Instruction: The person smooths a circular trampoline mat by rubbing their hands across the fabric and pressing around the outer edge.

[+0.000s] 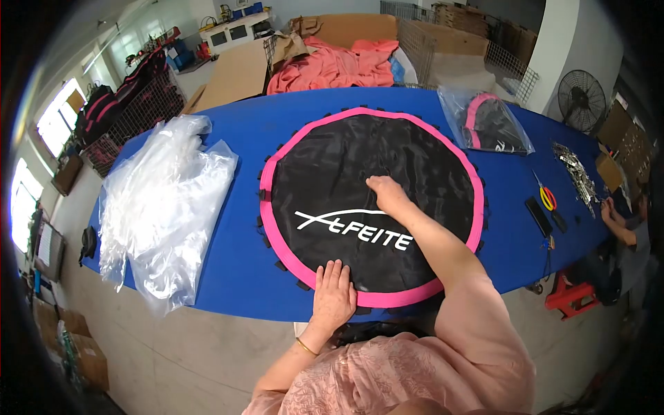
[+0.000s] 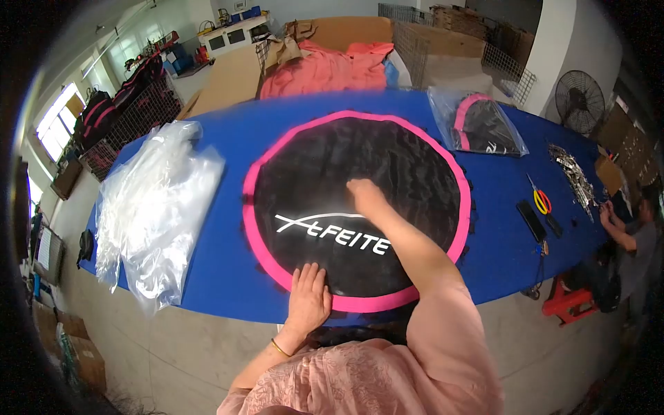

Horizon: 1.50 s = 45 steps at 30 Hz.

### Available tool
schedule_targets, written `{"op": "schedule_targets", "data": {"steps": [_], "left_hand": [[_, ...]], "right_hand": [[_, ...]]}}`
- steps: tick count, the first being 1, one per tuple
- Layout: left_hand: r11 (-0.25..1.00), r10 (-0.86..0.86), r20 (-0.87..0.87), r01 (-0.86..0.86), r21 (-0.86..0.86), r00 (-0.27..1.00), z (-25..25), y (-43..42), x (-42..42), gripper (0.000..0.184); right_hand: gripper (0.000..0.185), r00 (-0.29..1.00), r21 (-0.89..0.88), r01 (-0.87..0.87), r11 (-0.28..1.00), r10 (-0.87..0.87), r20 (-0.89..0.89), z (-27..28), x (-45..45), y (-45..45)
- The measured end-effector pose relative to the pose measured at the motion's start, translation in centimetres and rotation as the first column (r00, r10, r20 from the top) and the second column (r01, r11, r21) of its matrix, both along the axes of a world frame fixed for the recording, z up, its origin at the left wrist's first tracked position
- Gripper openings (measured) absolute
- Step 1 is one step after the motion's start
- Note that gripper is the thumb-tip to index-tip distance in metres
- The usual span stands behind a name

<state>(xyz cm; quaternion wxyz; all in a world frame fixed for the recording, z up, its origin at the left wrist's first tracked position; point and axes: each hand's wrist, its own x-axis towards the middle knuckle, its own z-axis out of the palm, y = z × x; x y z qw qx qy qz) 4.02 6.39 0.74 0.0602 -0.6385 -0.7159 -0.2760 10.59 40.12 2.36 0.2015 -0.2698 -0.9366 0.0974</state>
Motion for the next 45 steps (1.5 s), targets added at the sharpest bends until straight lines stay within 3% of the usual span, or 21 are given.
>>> {"op": "schedule_targets", "data": {"steps": [3,5,10,13,15,16,22,31,33,34,37,41,45], "left_hand": [[1.000,0.001,0.006,-0.001,-0.006,1.000,0.0,0.0,0.0,0.046],[1.000,0.003,0.009,-0.003,-0.007,1.000,0.2,0.1,-0.1,0.046],[1.000,0.002,0.009,-0.001,-0.018,1.000,0.3,-0.1,0.1,0.047],[1.000,0.000,0.006,0.000,-0.014,1.000,0.4,0.0,0.0,0.047],[1.000,0.001,0.016,-0.001,-0.021,1.000,0.3,0.0,0.0,0.047],[1.000,0.002,0.015,-0.001,-0.016,1.000,0.3,0.0,0.0,0.047],[1.000,-0.003,0.001,0.004,-0.021,1.000,0.3,0.0,0.0,0.046],[1.000,0.001,0.028,0.000,-0.012,1.000,0.6,0.0,0.1,0.046],[1.000,0.003,0.031,-0.003,-0.013,1.000,0.5,0.0,0.1,0.046],[1.000,-0.003,0.026,0.003,-0.009,1.000,0.5,0.1,0.1,0.046],[1.000,-0.010,0.034,0.011,-0.014,0.999,0.3,0.0,0.0,0.046],[0.999,0.000,0.005,0.000,-0.038,1.000,0.1,-0.1,0.0,0.046],[1.000,0.001,0.005,-0.001,-0.032,1.000,0.0,-0.1,-0.1,0.046]], "right_hand": [[0.048,0.996,-0.063,0.026,0.998,-0.020,0.091,1.1,1.4,-4.5],[0.021,0.982,0.119,-0.139,0.983,0.153,-0.112,0.5,2.9,-5.4],[0.032,0.985,0.154,0.055,0.987,-0.029,-0.168,-2.1,4.5,-1.0],[0.033,0.989,0.184,0.067,0.981,-0.042,-0.140,-2.0,4.2,-0.3],[0.054,0.998,0.013,0.046,0.999,-0.047,0.032,-0.3,3.7,-2.0],[0.057,0.996,-0.008,0.016,1.000,-0.016,0.087,0.6,3.2,-3.1],[0.053,0.988,-0.011,-0.012,1.000,0.014,0.153,1.7,-0.5,-4.7],[0.044,0.998,-0.005,-0.015,1.000,0.015,0.055,0.1,-6.4,-1.6],[0.042,0.986,-0.084,0.052,0.995,-0.038,0.163,0.8,-7.7,-2.1],[0.041,0.970,-0.024,0.037,0.999,-0.031,0.240,1.2,-7.8,-2.6],[0.039,0.978,0.039,-0.051,0.998,0.042,0.205,-0.5,-7.4,-2.6],[0.033,0.979,0.011,0.081,0.997,-0.081,0.186,0.2,-5.2,-0.7],[0.030,0.966,0.118,0.219,0.968,-0.232,0.110,-1.5,-2.1,4.5]]}}
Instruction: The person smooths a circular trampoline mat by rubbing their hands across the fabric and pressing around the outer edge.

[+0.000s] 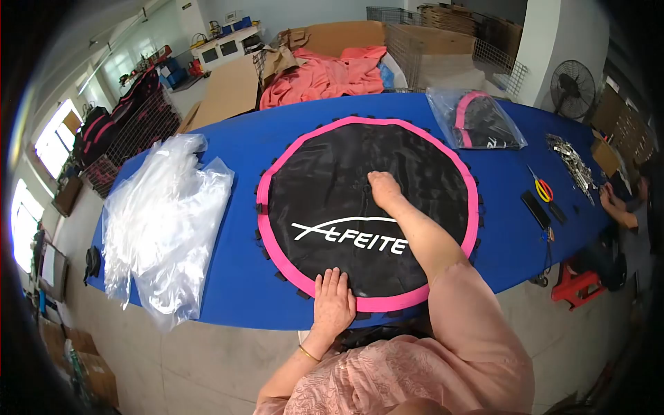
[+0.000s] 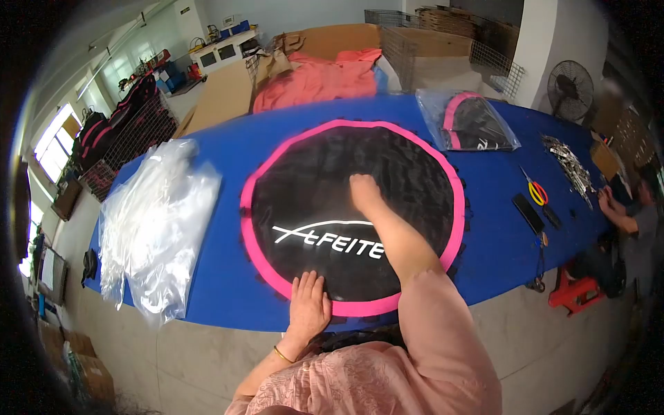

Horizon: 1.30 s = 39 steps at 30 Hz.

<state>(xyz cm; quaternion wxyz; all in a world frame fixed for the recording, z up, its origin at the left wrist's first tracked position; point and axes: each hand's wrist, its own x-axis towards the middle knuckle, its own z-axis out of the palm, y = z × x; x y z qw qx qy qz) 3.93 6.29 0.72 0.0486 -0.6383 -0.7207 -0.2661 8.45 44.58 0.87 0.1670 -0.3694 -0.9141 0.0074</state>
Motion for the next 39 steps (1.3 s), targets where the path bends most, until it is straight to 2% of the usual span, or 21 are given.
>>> {"op": "schedule_targets", "data": {"steps": [3,7,9,11,15,19,21,22,23,25,27,30,32,33,35,37,39], "left_hand": [[1.000,0.007,0.005,-0.007,-0.003,1.000,0.1,0.0,0.0,0.046],[1.000,0.006,0.014,-0.006,-0.021,1.000,0.1,0.2,0.0,0.046],[1.000,0.000,0.018,0.000,0.007,1.000,0.3,0.1,0.0,0.046],[1.000,-0.011,0.019,0.011,-0.004,1.000,0.4,0.0,0.0,0.047],[1.000,-0.002,-0.001,0.002,-0.015,1.000,0.1,0.1,0.0,0.047],[0.999,0.012,0.005,-0.012,-0.032,1.000,0.0,0.1,0.0,0.047],[1.000,0.003,0.006,-0.003,-0.031,1.000,0.1,0.0,0.0,0.047],[0.999,0.001,0.007,-0.001,-0.036,1.000,0.1,0.0,0.0,0.047],[0.999,0.004,-0.005,-0.005,-0.042,1.000,0.2,0.0,0.0,0.047],[0.999,0.001,-0.019,-0.002,-0.049,1.000,0.1,0.0,0.0,0.047],[0.999,0.007,-0.015,-0.008,-0.048,1.000,0.0,0.1,-0.1,0.048],[0.999,0.010,-0.013,-0.011,-0.048,1.000,-0.1,0.1,-0.1,0.048],[0.999,0.014,-0.019,-0.015,-0.049,1.000,-0.3,0.1,0.0,0.047],[0.998,0.017,-0.023,-0.019,-0.053,1.000,-0.3,0.2,0.0,0.047],[0.999,0.019,-0.022,-0.020,-0.044,1.000,-0.1,0.2,0.0,0.047],[0.999,0.020,-0.019,-0.021,-0.040,1.000,0.0,0.1,0.1,0.046],[0.999,0.016,-0.020,-0.017,-0.040,1.000,0.1,0.1,0.1,0.046]], "right_hand": [[0.031,1.000,0.021,0.026,0.999,-0.026,-0.008,0.8,2.4,0.1],[0.032,0.996,0.004,-0.076,0.997,0.076,-0.049,0.3,4.9,-2.0],[0.033,0.971,0.088,-0.124,0.988,0.140,-0.195,-0.4,7.0,-2.0],[0.033,0.998,0.078,0.027,0.997,-0.022,-0.066,0.1,8.9,-0.2],[0.039,0.986,-0.045,0.113,0.993,-0.118,-0.121,2.3,12.6,-0.4],[0.049,0.996,-0.095,-0.093,0.991,0.092,-0.018,3.0,13.9,-3.7],[0.035,0.957,0.073,-0.258,0.963,0.265,-0.121,2.3,14.9,-5.9],[0.050,0.982,-0.068,-0.189,0.980,0.189,-0.007,2.6,15.3,-6.7],[0.050,0.983,-0.072,-0.184,0.980,0.184,-0.008,2.3,15.6,-6.8],[0.050,0.997,0.090,-0.070,0.993,0.068,0.035,1.9,16.3,-6.4],[0.047,0.997,0.117,0.053,0.992,-0.060,0.058,1.5,16.6,-3.9],[0.047,0.994,0.119,0.109,0.987,-0.106,-0.025,0.6,16.0,-1.5],[0.025,0.997,0.265,-0.013,0.964,0.034,-0.076,0.3,14.7,-1.0],[0.021,0.996,0.194,-0.079,0.978,0.087,-0.033,0.9,13.6,-1.4],[0.038,0.989,0.102,-0.149,0.984,0.146,0.036,1.5,11.1,-2.9],[0.041,0.973,0.073,-0.228,0.971,0.230,-0.016,0.8,8.7,-4.0],[0.047,0.979,0.038,-0.199,0.979,0.196,0.055,1.7,6.8,-5.3]]}}
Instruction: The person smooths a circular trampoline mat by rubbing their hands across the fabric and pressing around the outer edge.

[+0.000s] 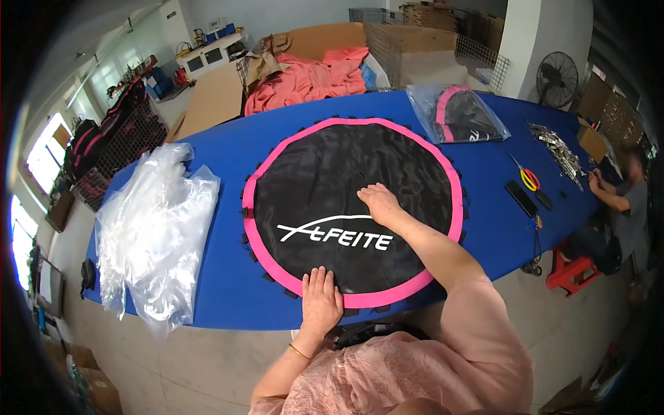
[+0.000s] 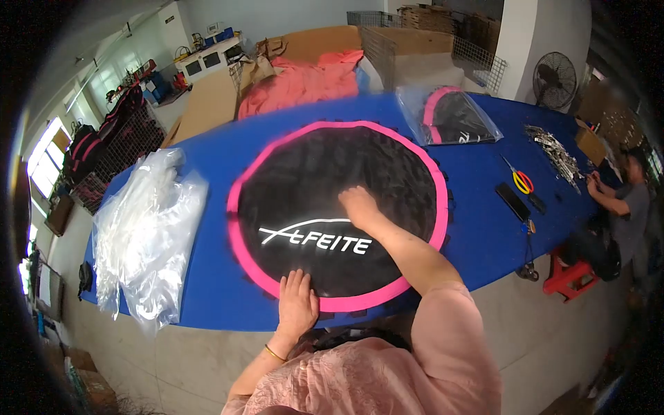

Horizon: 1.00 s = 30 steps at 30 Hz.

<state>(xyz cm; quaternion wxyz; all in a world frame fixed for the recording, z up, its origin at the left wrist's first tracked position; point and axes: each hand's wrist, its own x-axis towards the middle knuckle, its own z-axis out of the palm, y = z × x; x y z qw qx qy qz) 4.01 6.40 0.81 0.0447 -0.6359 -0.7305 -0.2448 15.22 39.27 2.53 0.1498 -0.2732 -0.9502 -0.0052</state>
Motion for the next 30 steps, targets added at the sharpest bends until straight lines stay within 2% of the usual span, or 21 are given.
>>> {"op": "schedule_targets", "data": {"steps": [2,8,9,13,17,22,30], "left_hand": [[1.000,-0.003,-0.004,0.003,0.006,1.000,0.0,0.0,0.0,0.046],[1.000,-0.004,0.022,0.004,-0.010,1.000,-0.4,0.0,-0.2,0.048],[1.000,-0.010,0.032,0.010,-0.001,0.999,-0.3,0.0,-0.2,0.047],[1.000,-0.015,0.034,0.015,-0.015,0.999,-0.1,0.0,-0.1,0.047],[1.000,-0.012,0.013,0.012,0.012,1.000,-0.3,0.0,-0.1,0.047],[0.999,-0.009,0.010,0.009,0.040,1.000,-0.4,0.0,0.0,0.046],[0.999,-0.013,-0.002,0.013,0.047,1.000,-1.1,0.1,-0.2,0.047]], "right_hand": [[0.045,0.997,-0.048,0.042,0.998,-0.039,0.070,0.9,-1.6,0.1],[0.042,0.983,-0.042,0.152,0.988,-0.147,0.112,1.0,-5.2,2.6],[0.041,0.991,-0.030,0.129,0.991,-0.128,0.040,0.7,-5.8,2.6],[0.039,0.983,-0.041,0.076,0.996,-0.068,0.168,1.5,-8.4,0.3],[0.038,0.993,-0.016,0.077,0.997,-0.075,0.093,0.7,-8.5,-0.5],[0.040,0.982,-0.039,0.171,0.985,-0.167,0.085,1.0,-3.2,0.7],[0.036,0.925,0.100,0.373,0.922,-0.378,0.042,0.1,10.4,3.5]]}}
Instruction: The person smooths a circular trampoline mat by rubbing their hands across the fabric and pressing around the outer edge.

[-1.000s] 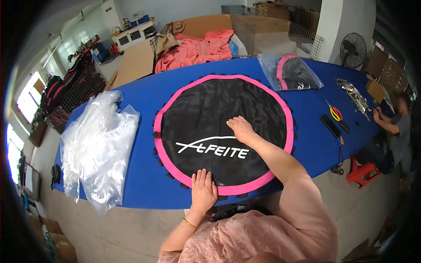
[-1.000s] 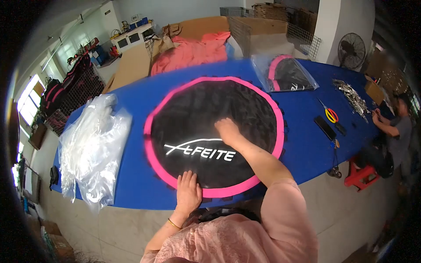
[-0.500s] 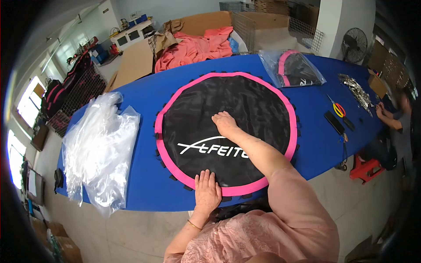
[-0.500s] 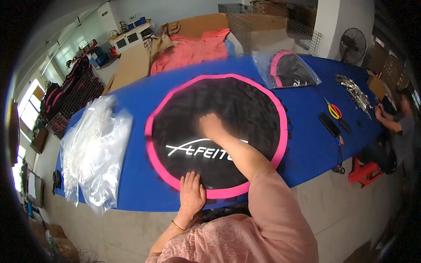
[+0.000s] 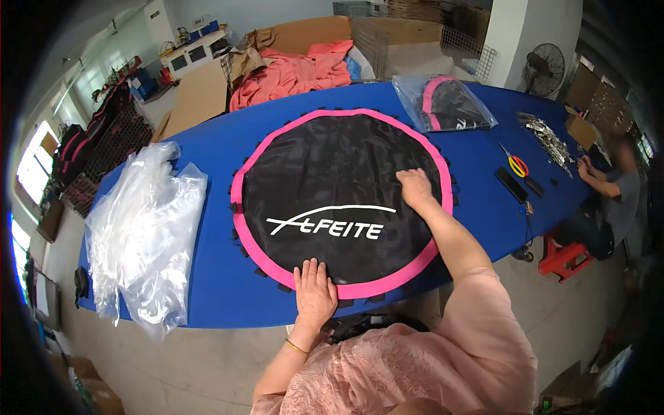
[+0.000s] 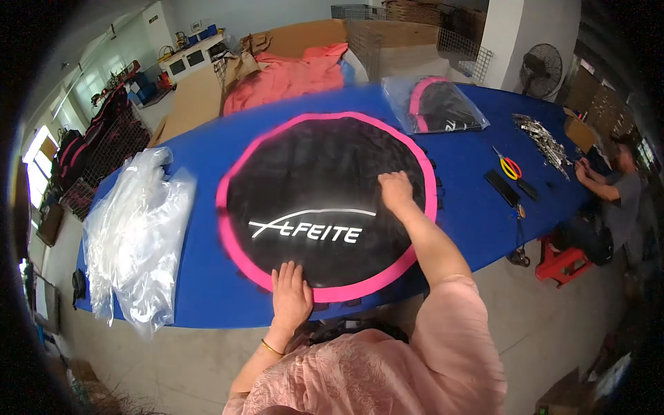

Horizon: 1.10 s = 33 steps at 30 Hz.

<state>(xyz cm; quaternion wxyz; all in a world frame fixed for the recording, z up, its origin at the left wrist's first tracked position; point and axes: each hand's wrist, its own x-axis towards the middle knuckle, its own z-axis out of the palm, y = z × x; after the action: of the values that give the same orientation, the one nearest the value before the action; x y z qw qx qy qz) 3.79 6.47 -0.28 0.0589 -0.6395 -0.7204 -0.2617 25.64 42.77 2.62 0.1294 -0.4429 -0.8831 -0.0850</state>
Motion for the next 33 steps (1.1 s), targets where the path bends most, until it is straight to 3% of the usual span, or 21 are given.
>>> {"op": "schedule_targets", "data": {"steps": [2,4,8,14,20,24,30,33], "left_hand": [[1.000,0.012,-0.003,-0.012,-0.019,1.000,0.1,0.0,0.1,0.048],[1.000,0.009,-0.006,-0.010,-0.021,1.000,0.0,0.0,0.0,0.048],[1.000,0.018,-0.016,-0.019,-0.025,1.000,0.1,0.0,0.2,0.046],[1.000,0.018,-0.003,-0.018,-0.022,1.000,0.4,0.1,0.2,0.046],[0.999,0.025,-0.017,-0.026,-0.024,1.000,0.0,0.1,0.2,0.046],[0.999,0.022,-0.004,-0.022,-0.024,1.000,0.2,0.0,0.2,0.047],[1.000,0.026,0.008,-0.026,-0.010,1.000,0.1,0.0,0.2,0.048],[1.000,0.024,0.006,-0.024,-0.002,1.000,0.4,0.0,0.3,0.048]], "right_hand": [[0.037,0.992,-0.008,0.107,0.994,-0.107,0.067,0.6,2.6,0.0],[0.036,0.989,0.026,0.145,0.989,-0.145,-0.001,-0.2,4.6,0.3],[0.036,0.989,0.008,0.143,0.990,-0.143,0.025,-0.2,4.5,-0.5],[0.038,0.995,-0.041,-0.084,0.996,0.081,-0.063,-0.5,-3.0,-3.9],[0.044,0.968,-0.113,-0.246,0.963,0.250,0.026,0.0,-12.2,-7.3],[0.044,0.955,-0.104,-0.286,0.952,0.292,0.045,1.0,-15.3,-7.6],[0.050,0.985,-0.209,-0.154,0.966,0.167,0.044,1.0,-17.2,-4.4],[0.053,0.969,-0.214,-0.230,0.950,0.245,0.047,1.1,-17.3,-5.3]]}}
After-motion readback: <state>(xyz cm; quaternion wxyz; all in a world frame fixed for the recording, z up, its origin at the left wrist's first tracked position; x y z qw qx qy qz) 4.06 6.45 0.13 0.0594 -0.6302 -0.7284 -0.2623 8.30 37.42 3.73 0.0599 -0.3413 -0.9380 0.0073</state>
